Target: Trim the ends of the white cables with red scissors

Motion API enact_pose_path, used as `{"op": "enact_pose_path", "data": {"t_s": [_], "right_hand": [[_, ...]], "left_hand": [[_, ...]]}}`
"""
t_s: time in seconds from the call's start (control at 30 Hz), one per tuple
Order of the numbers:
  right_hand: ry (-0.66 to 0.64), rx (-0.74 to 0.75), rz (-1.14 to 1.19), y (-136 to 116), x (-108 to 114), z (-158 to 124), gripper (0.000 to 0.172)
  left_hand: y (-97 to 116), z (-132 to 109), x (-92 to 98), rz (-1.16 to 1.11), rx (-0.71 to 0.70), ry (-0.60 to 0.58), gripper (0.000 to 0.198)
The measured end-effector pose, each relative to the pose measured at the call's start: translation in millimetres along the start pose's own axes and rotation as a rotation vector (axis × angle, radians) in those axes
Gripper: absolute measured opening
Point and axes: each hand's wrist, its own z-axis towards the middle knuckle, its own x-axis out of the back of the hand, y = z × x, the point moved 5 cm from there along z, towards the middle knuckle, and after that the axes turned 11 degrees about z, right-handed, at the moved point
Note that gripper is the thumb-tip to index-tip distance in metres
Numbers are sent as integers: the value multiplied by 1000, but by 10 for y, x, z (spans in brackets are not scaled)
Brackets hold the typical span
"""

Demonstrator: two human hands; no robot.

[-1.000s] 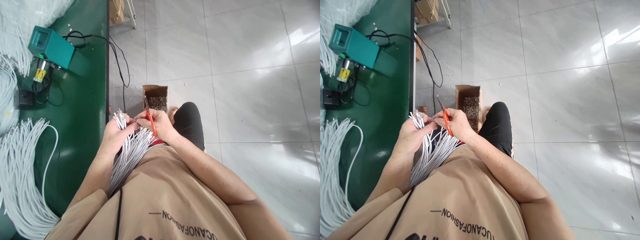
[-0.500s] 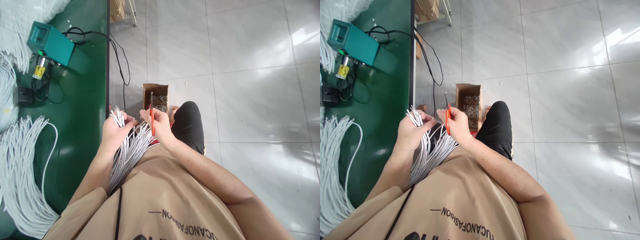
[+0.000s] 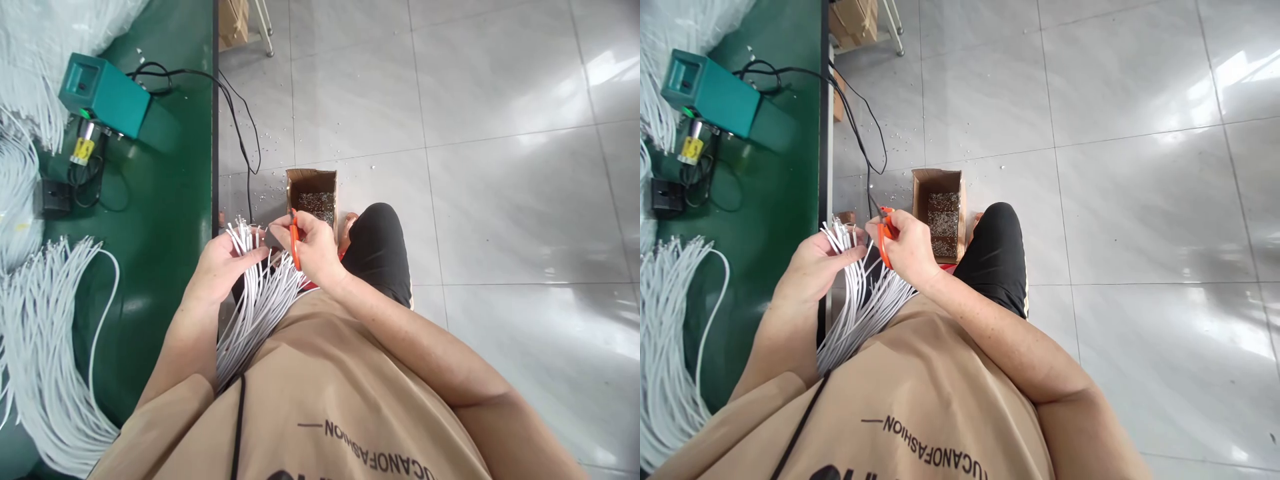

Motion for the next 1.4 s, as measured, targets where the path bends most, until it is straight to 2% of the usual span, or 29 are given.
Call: {"op": "enact_pose_path", "data": {"t_s": [0.23, 0.33, 0.43, 0.57, 0.7, 0.77, 0.83, 1.1, 1.2, 1.4], "right_hand": [[-121, -212, 300, 61, -136, 27, 28], [-180, -249, 443, 53, -159, 16, 29], [-220, -297, 455, 49, -170, 12, 31], [-169, -325, 256, 62, -75, 24, 34], [-98, -152, -376, 25, 87, 28, 32], [-138, -86, -654, 29, 90, 13, 30], [-195, -65, -787, 53, 58, -1, 32], [-297, -60, -960, 20, -23, -1, 31], [-310, -33, -1000, -21, -14, -14, 29], [-302, -17, -1004, -35, -14, -51, 33]], "left_hand": [[39, 10, -63, -89, -13, -60, 39], [39, 7, -55, -168, -21, -38, 42], [44, 2, -64, -209, -47, -12, 41], [82, -12, -72, -178, -82, 14, 38], [97, -18, -59, -223, -58, 39, 32], [94, -18, -54, -255, -43, 58, 30], [92, -17, -57, -262, -34, 76, 29], [160, -36, -71, -148, -92, 139, 30], [182, -66, -74, -51, -92, 158, 28], [202, -128, -55, 139, -118, 273, 19]]}}
